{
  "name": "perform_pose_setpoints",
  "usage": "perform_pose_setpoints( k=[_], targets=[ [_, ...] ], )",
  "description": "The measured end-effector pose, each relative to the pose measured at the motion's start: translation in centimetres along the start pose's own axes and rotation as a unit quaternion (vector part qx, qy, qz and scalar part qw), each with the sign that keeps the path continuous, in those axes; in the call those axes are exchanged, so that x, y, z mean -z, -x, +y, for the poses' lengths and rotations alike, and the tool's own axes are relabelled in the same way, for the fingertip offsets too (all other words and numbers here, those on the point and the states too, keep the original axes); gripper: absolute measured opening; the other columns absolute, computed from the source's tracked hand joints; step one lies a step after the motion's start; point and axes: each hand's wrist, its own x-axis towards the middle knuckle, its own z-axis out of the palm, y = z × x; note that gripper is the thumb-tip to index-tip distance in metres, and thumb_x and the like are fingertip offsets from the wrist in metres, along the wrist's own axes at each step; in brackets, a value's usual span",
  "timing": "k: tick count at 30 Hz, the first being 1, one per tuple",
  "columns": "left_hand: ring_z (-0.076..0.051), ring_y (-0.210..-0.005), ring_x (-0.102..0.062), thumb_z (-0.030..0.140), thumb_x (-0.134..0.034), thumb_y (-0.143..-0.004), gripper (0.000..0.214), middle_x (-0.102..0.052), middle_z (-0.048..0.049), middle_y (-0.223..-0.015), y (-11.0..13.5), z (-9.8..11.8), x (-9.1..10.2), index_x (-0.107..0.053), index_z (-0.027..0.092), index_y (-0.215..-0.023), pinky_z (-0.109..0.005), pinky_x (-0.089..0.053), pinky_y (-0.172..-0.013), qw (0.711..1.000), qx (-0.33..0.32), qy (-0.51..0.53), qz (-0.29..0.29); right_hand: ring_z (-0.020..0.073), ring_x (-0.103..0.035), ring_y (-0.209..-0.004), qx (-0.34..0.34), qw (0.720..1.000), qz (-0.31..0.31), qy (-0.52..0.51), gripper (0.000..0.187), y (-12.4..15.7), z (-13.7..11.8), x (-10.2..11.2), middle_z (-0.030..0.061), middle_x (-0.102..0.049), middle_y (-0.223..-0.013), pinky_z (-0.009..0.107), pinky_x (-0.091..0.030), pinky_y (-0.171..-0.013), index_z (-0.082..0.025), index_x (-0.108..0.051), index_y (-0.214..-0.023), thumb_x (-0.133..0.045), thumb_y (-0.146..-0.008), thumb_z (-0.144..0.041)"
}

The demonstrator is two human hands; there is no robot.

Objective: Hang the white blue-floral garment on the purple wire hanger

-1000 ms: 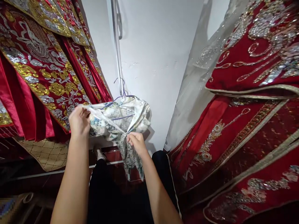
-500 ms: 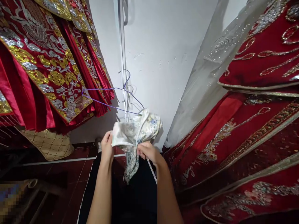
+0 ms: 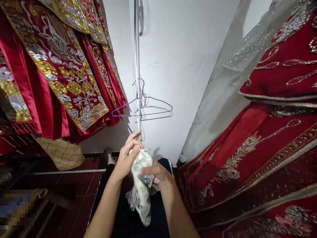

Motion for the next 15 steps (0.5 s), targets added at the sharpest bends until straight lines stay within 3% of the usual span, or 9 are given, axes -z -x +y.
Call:
perform_pose_setpoints(
  k=[2,4,6,8,12,15],
  targets=[
    [-0.033,-0.125,-0.054,0.052,-0.062,-0.086,0.033,-0.059,-0.013,-0.135,0.5,-0.8,1.3,-0.069,0.021,-0.095,-0.045,-0.042,-0.105,0.996,0.063,0.046,-0.043,0.0214,-0.063,-0.08,-0.018,0.997,-0.067,0.046,0.051,0.0,-1.1,0.5,0.0038,-0.067,-0.087,0.032,-0.05,-0.071,-0.02,-0.069,-0.1,-0.085,-0.058,-0.044],
    [-0.031,-0.107,-0.063,0.057,-0.063,-0.083,0.04,-0.068,-0.0127,-0.116,1.6,-2.1,2.8,-0.07,0.021,-0.1,-0.041,-0.05,-0.092,0.986,0.142,0.041,-0.084,0.0169,-0.059,-0.07,0.002,0.991,-0.085,0.101,0.029,-0.3,-2.8,1.6,0.0012,-0.064,-0.079,0.028,-0.047,-0.064,-0.019,-0.069,-0.087,-0.081,-0.063,-0.031],
    [-0.026,-0.082,-0.065,0.054,-0.069,-0.078,0.034,-0.071,-0.0084,-0.087,2.7,-3.2,4.5,-0.072,0.02,-0.083,-0.035,-0.052,-0.076,0.972,0.195,-0.035,-0.128,0.0137,-0.053,-0.061,0.056,0.979,-0.046,0.189,0.012,-1.2,-5.2,3.1,-0.0007,-0.059,-0.068,0.025,-0.042,-0.059,-0.018,-0.066,-0.073,-0.074,-0.067,-0.024],
    [-0.021,-0.066,-0.059,0.046,-0.074,-0.075,0.03,-0.066,-0.0037,-0.067,3.1,-3.5,6.3,-0.068,0.019,-0.064,-0.029,-0.049,-0.063,0.96,0.199,-0.123,-0.156,0.0136,-0.051,-0.061,0.134,0.947,0.014,0.291,0.008,-3.1,-7.5,4.8,-0.0007,-0.058,-0.066,0.025,-0.041,-0.059,-0.018,-0.063,-0.068,-0.071,-0.066,-0.019],
    [-0.018,-0.063,-0.055,0.038,-0.076,-0.072,0.022,-0.065,-0.0013,-0.068,0.7,-0.9,9.4,-0.071,0.017,-0.07,-0.024,-0.042,-0.055,0.962,0.149,-0.198,-0.113,0.0168,-0.056,-0.075,0.287,0.873,0.158,0.361,0.015,-10.2,-9.1,7.4,0.0015,-0.064,-0.08,0.028,-0.045,-0.072,-0.019,-0.067,-0.082,-0.066,-0.067,-0.015],
    [-0.015,-0.058,-0.051,0.04,-0.077,-0.071,0.027,-0.06,-0.0006,-0.066,-1.8,2.0,10.2,-0.069,0.015,-0.079,-0.021,-0.038,-0.051,0.977,0.147,-0.145,-0.058,0.015,-0.056,-0.074,0.223,0.877,0.201,0.376,0.033,-15.7,-7.2,8.8,0.0012,-0.067,-0.086,0.027,-0.046,-0.074,-0.018,-0.065,-0.101,-0.057,-0.069,-0.013]
  ],
)
